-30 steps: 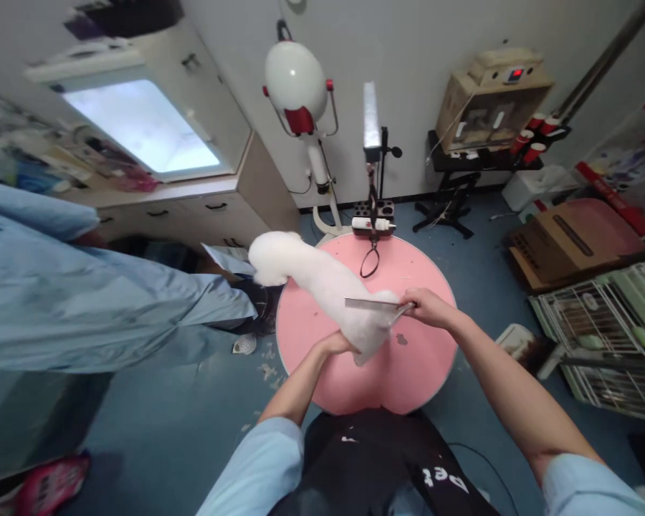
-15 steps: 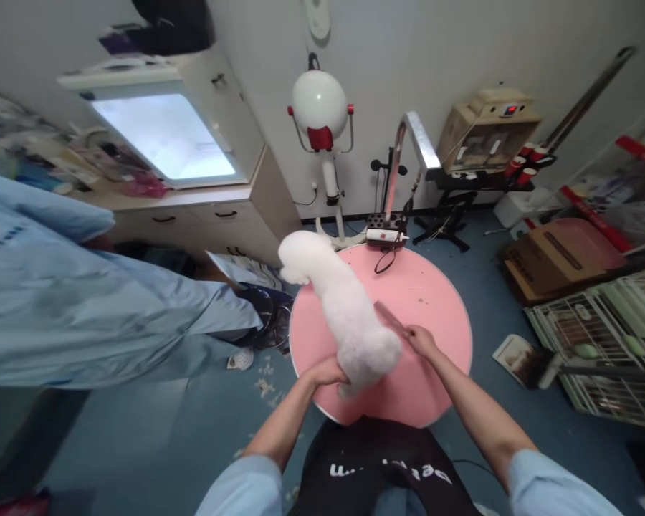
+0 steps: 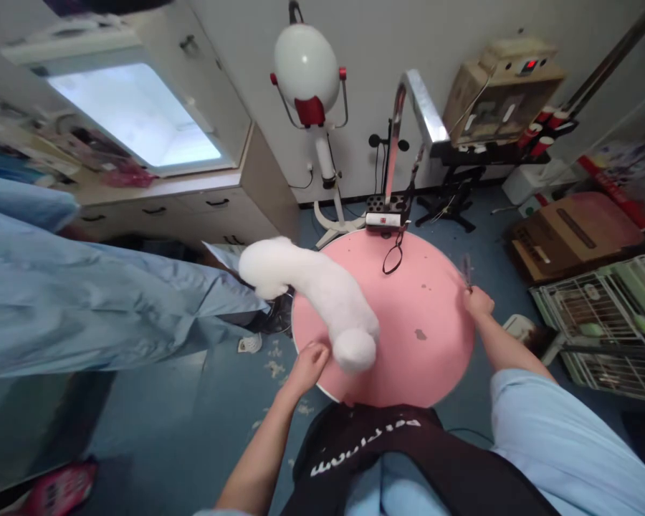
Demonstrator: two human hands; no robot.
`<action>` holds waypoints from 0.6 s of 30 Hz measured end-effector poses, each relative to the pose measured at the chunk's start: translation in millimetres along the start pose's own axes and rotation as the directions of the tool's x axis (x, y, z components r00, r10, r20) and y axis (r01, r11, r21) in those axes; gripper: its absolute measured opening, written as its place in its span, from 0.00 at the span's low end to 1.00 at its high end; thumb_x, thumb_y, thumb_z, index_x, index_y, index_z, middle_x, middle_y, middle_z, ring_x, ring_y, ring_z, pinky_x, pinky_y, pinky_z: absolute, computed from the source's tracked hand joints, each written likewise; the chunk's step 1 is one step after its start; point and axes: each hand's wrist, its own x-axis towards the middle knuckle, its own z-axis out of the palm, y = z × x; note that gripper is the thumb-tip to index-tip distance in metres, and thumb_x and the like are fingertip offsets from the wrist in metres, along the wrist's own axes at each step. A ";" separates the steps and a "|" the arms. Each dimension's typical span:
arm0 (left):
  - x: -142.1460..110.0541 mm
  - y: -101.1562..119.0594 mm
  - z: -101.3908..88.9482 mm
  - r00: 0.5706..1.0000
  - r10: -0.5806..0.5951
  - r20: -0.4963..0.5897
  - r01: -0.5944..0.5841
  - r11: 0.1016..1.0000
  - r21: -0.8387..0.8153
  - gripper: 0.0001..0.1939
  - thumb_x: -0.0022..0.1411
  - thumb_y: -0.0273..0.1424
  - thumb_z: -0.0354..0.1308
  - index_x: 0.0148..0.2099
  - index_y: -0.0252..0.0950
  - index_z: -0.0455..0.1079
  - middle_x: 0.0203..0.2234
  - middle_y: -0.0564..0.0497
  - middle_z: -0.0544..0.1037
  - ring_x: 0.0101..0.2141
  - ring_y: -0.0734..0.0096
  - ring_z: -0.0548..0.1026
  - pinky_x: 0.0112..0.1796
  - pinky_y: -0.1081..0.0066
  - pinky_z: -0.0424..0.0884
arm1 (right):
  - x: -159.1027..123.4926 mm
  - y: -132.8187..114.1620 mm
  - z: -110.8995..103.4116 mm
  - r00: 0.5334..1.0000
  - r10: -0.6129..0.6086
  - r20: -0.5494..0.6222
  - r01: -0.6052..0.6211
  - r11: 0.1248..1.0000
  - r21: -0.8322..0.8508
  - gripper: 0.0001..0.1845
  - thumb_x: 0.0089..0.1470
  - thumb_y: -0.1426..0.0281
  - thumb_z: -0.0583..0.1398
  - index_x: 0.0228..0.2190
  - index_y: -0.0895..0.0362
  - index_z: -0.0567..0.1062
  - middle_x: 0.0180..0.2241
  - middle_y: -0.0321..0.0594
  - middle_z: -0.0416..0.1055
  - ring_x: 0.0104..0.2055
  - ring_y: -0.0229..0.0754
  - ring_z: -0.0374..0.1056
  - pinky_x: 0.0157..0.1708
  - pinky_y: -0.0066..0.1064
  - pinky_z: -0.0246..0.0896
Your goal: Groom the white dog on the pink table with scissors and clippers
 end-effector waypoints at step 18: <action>122.5 36.4 -28.7 0.937 0.344 -0.067 -0.217 0.720 0.659 0.45 0.62 0.32 0.64 0.76 0.21 0.55 0.74 0.21 0.48 0.73 0.33 0.49 0.70 0.41 0.44 | -334.2 86.9 47.3 0.984 0.077 0.162 -0.075 0.997 -0.022 0.10 0.61 0.70 0.61 0.33 0.55 0.83 0.33 0.53 0.80 0.38 0.54 0.78 0.37 0.40 0.64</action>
